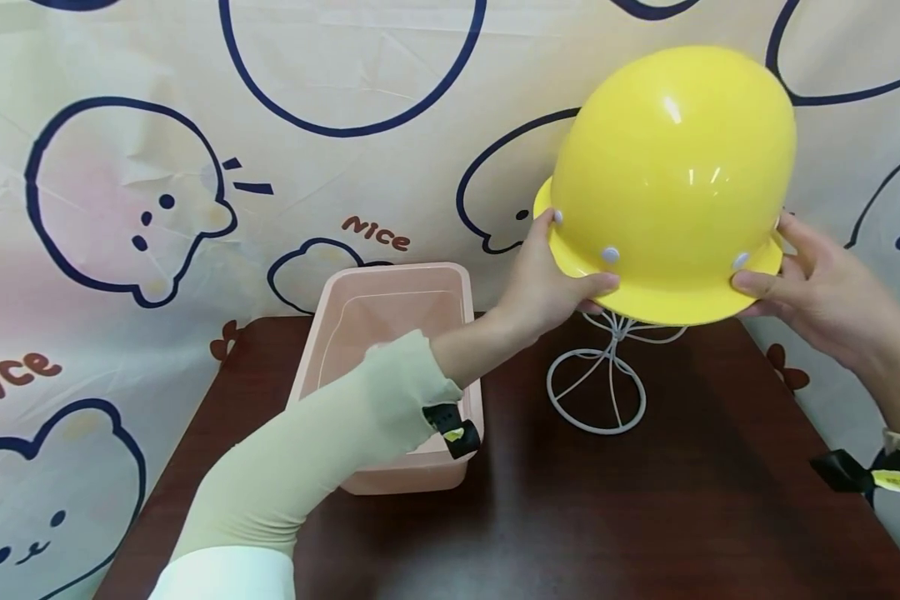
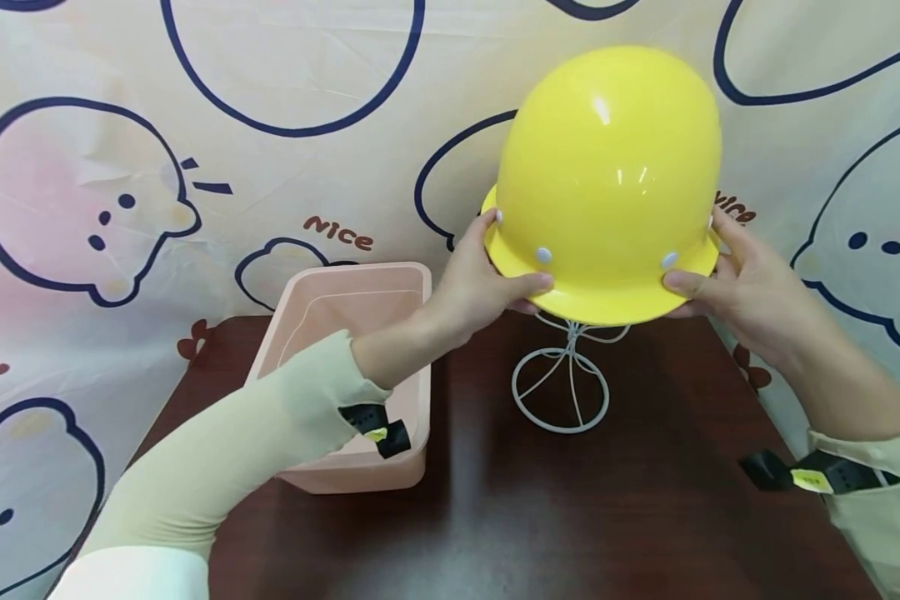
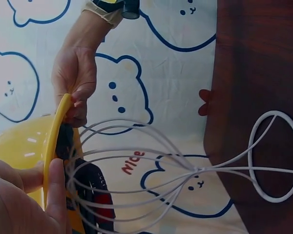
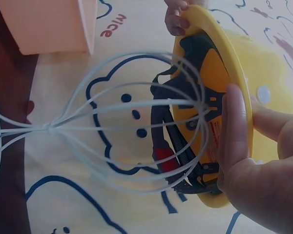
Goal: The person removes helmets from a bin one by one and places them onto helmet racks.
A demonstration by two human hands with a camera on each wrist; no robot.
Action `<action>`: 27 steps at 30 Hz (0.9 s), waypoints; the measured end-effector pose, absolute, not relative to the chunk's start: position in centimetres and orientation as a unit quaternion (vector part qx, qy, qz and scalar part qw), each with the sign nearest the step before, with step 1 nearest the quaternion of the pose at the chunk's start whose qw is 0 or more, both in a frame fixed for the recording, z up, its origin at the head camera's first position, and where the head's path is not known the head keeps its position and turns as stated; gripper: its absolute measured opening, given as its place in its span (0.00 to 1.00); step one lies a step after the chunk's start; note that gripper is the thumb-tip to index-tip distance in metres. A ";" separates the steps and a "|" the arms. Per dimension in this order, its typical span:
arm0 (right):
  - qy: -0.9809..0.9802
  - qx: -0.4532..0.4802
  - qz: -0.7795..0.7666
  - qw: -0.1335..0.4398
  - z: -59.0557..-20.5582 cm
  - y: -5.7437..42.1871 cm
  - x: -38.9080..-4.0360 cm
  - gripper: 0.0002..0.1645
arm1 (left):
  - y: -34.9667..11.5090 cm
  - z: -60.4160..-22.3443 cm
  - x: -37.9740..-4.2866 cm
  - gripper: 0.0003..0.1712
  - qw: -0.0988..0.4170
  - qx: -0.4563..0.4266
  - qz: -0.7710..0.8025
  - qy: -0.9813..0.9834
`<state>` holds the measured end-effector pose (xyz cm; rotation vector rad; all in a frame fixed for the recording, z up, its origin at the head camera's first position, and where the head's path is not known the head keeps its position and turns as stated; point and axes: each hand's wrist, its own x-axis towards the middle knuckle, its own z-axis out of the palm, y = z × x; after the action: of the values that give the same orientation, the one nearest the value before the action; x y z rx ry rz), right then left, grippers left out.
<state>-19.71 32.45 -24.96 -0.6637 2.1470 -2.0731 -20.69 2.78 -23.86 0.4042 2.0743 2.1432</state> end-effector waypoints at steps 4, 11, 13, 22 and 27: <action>0.714 -0.197 -0.671 0.045 -26.0 33.0 -19.6 0.47 | 3.4 -24.7 -20.8 0.56 0.066 0.137 0.703 0.695; 0.718 -0.179 -0.671 0.043 -27.8 33.5 -19.0 0.48 | 3.8 -26.4 -20.8 0.53 0.068 0.159 0.706 0.686; 0.714 -0.179 -0.675 0.042 -28.3 33.5 -18.8 0.49 | 3.8 -26.9 -20.8 0.52 0.070 0.165 0.705 0.686; 0.661 -0.223 -0.713 0.072 -30.2 33.6 -18.5 0.51 | 3.9 -28.3 -20.5 0.56 0.073 0.157 0.679 0.714; 0.651 -0.227 -0.721 0.074 -31.4 33.4 -18.4 0.52 | 3.8 -29.0 -20.3 0.56 0.075 0.150 0.673 0.721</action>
<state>-18.38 33.40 -31.42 -0.6807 1.9538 -2.1631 -20.33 3.79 -29.02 0.4494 2.1611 2.0177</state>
